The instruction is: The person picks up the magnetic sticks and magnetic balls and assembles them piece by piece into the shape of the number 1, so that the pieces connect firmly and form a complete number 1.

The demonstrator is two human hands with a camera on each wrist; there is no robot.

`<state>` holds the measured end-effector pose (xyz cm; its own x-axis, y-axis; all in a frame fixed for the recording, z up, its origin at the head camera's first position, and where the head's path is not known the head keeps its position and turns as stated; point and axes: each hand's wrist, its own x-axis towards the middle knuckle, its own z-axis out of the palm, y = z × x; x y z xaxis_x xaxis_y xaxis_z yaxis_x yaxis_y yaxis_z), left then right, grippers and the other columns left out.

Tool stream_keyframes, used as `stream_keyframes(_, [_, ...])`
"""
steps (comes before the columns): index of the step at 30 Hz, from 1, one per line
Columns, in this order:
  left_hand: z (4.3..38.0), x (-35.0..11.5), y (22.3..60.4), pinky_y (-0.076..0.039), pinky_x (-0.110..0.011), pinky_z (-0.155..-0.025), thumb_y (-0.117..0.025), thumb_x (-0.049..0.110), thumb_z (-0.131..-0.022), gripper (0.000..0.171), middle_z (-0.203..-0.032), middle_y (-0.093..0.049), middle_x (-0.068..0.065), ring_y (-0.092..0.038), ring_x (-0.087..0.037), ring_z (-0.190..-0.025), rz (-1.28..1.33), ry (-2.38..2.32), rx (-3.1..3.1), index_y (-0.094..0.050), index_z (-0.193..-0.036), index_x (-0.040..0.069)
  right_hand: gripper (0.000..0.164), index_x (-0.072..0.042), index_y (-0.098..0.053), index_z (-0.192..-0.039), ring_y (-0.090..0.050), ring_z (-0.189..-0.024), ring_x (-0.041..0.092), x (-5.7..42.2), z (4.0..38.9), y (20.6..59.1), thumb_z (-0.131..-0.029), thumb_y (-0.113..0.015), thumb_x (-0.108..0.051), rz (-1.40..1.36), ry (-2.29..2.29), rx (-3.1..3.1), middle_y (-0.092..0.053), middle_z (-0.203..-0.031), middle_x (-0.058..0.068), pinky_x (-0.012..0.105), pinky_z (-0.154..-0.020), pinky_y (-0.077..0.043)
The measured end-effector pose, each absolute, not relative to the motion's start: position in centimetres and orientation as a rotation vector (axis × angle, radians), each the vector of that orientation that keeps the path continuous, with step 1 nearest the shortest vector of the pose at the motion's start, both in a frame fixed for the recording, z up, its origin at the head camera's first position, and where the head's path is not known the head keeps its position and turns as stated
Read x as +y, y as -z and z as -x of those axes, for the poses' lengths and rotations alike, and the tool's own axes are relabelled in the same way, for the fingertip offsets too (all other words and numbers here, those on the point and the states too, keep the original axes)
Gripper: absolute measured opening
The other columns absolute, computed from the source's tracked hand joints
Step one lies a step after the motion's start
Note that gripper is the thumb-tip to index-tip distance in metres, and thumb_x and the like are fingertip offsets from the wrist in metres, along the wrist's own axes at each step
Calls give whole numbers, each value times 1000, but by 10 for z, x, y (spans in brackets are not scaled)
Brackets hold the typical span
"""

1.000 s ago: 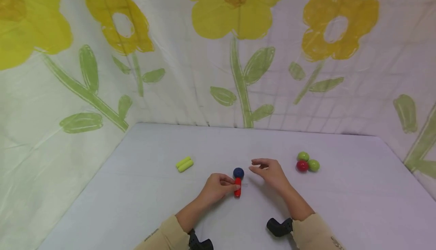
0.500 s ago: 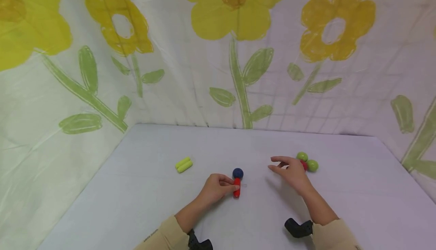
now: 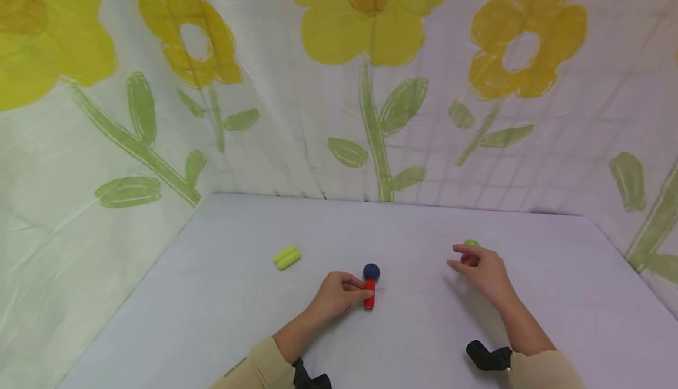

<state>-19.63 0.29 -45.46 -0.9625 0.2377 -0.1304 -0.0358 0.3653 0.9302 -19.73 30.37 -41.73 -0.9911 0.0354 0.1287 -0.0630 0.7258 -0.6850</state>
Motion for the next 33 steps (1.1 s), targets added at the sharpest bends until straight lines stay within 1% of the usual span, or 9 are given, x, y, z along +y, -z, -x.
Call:
stream_keyframes(4, [197, 3, 455, -43, -19, -55, -78, 21, -75, 22, -72, -68, -1, -56, -5, -62, -167, -1628, 2383, -70, -85, 3, 46, 5, -61, -117, -47, -65, -4, 312, 196, 419, -85, -68, -28, 23, -1075, -2800, -65, -91, 11, 20, -55, -39])
stream_keyframes(6, [197, 3, 456, -43, -20, -55, -78, 21, -74, 22, -72, -67, 0, -56, -5, -62, -162, -1626, 2384, -70, -85, 3, 48, 5, -60, -118, -47, -65, -4, 315, 196, 420, -84, -69, -29, 53, -1053, -2811, -66, -89, 12, 21, -54, -39])
stream_keyframes(12, [197, 3, 456, -43, -20, -55, -78, 20, -74, 22, -72, -68, -1, -56, -5, -62, -168, -1631, 2382, -69, -85, 2, 55, 10, -56, -119, -46, -64, 4, 322, 194, 422, -84, -69, -30, 110, -1000, -2845, -64, -78, 10, 23, -52, -37])
stream_keyframes(15, [197, 3, 456, -43, -20, -55, -78, 20, -74, 22, -71, -67, -1, -56, -5, -62, -168, -1631, 2383, -69, -85, 2, 54, 10, -56, -119, -46, -63, 6, 324, 194, 423, -84, -68, -29, 118, -993, -2844, -64, -76, 10, 23, -51, -37])
stream_keyframes(25, [196, 4, 454, -44, -19, -55, -77, 19, -75, 21, -73, -68, -1, -56, -5, -63, -161, -1630, 2381, -69, -85, 2, 47, 9, -57, -118, -44, -59, 6, 325, 192, 429, -84, -68, -22, 129, -943, -2807, -60, -70, 8, 23, -48, -36])
stream_keyframes(33, [196, 4, 452, -43, -20, -54, -78, 20, -75, 21, -72, -66, 0, -55, -5, -62, -154, -1628, 2382, -69, -84, 3, 50, 10, -54, -120, -46, -61, 10, 324, 193, 432, -85, -68, -22, 132, -959, -2827, -60, -72, 10, 23, -49, -38])
